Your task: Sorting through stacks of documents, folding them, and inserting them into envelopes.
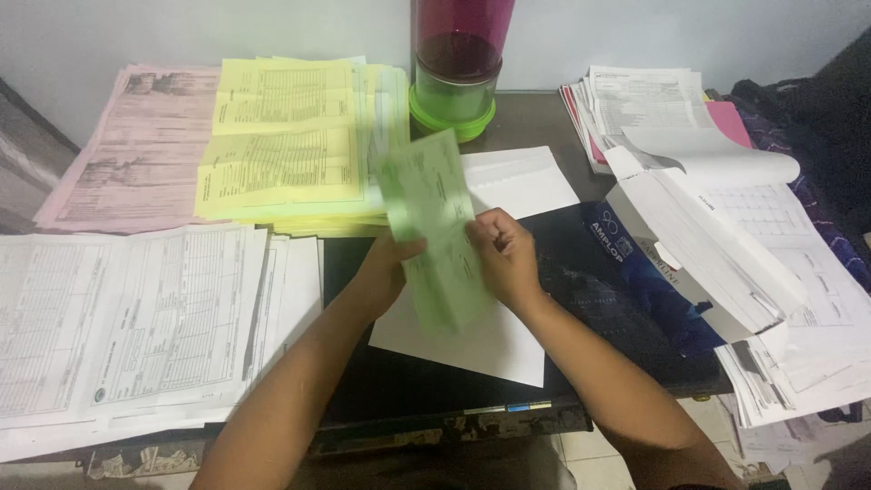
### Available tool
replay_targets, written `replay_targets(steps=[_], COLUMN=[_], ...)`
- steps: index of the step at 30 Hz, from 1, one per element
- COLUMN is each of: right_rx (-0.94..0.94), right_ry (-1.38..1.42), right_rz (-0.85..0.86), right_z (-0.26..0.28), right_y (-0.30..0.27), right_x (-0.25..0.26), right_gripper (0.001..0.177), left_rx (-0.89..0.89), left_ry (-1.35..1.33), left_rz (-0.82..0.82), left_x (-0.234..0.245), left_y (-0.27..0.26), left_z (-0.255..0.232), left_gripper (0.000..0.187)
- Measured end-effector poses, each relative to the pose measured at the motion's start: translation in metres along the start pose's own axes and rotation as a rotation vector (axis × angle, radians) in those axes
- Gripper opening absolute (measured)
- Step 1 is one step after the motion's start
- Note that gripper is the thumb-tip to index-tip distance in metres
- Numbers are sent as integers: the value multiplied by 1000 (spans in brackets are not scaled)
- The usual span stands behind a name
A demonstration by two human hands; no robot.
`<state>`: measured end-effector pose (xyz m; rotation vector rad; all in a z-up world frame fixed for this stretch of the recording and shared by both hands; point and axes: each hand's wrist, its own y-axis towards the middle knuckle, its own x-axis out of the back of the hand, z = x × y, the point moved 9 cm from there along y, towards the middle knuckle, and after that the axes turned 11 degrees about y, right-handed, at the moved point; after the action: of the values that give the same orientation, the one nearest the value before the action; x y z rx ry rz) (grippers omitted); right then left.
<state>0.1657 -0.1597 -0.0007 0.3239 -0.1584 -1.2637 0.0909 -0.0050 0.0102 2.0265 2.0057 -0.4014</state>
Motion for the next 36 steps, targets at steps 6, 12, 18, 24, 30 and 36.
replay_targets(steps=[6,12,18,24,30,36], right_rx=[-2,138,267,127,137,203], right_ry=[-135,-213,-198,-245,-173,-189], right_rz=[-20,-133,-202,-162,-193,-226], right_z=[-7,9,42,4,11,26], right_y=[7,28,41,62,62,65], right_x=[6,45,74,89,99,116], right_gripper=[12,5,7,9,8,7], left_rx=[6,31,-61,-289,-198,-316], left_ry=[172,187,170,383,325,338], left_rz=[-212,-354,-344,-133,-186,-364], left_x=[23,48,98,25,42,68], left_y=[-7,-14,3,-35,-23,-30], left_z=[-4,-21,9,-69,-56,-72], left_gripper=[57,42,59,118,102,89])
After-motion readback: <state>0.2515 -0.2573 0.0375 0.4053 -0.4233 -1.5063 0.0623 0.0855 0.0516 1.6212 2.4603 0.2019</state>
